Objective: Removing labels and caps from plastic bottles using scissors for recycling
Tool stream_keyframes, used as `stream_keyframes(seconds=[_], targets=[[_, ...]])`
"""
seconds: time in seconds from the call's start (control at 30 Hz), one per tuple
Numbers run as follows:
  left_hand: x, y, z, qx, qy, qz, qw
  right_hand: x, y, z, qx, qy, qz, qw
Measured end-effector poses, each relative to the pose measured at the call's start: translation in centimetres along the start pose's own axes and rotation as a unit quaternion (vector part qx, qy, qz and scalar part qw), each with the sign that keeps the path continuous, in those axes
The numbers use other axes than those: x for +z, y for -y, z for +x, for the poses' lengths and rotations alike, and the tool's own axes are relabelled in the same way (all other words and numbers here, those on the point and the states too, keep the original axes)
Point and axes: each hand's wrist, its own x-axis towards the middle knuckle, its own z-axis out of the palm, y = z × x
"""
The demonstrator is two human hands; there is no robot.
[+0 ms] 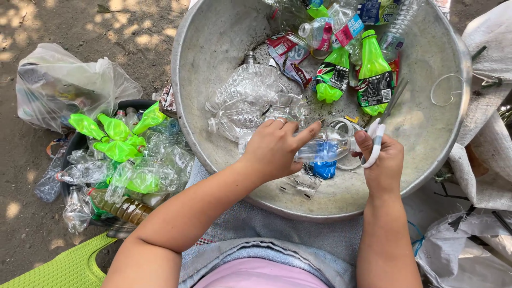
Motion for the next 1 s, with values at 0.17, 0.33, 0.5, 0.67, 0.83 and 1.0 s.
stream_keyframes(seconds=[0.17, 0.33, 0.5, 0.67, 0.83, 1.0], targets=[[-1.5, 0.8, 2.4, -0.008, 0.180, -0.035, 0.983, 0.8, 0.7, -0.7, -0.021, -0.017, 0.047, 0.999], [-2.0, 1.2, 4.7, -0.054, 0.299, -0.174, 0.937, 0.0, -0.6, -0.6, -0.058, -0.026, 0.086, 0.994], [-2.0, 3.5, 4.7, -0.085, 0.481, -0.468, 0.736, 0.0, -1.3, -0.8, -0.118, 0.016, 0.130, 0.984], [-5.0, 3.4, 0.7, -0.326, 0.510, -0.764, 0.223, -0.8, -2.7, -0.9, -0.150, 0.098, 0.204, 0.963], [0.1, 1.1, -3.9, -0.139, 0.445, -0.878, 0.108, -1.7, -3.2, -0.2, -0.135, 0.104, 0.244, 0.955], [-1.6, 4.2, -3.1, -0.162, 0.224, -0.915, 0.294, -0.6, -1.3, -0.8, -0.107, 0.085, 0.158, 0.978]])
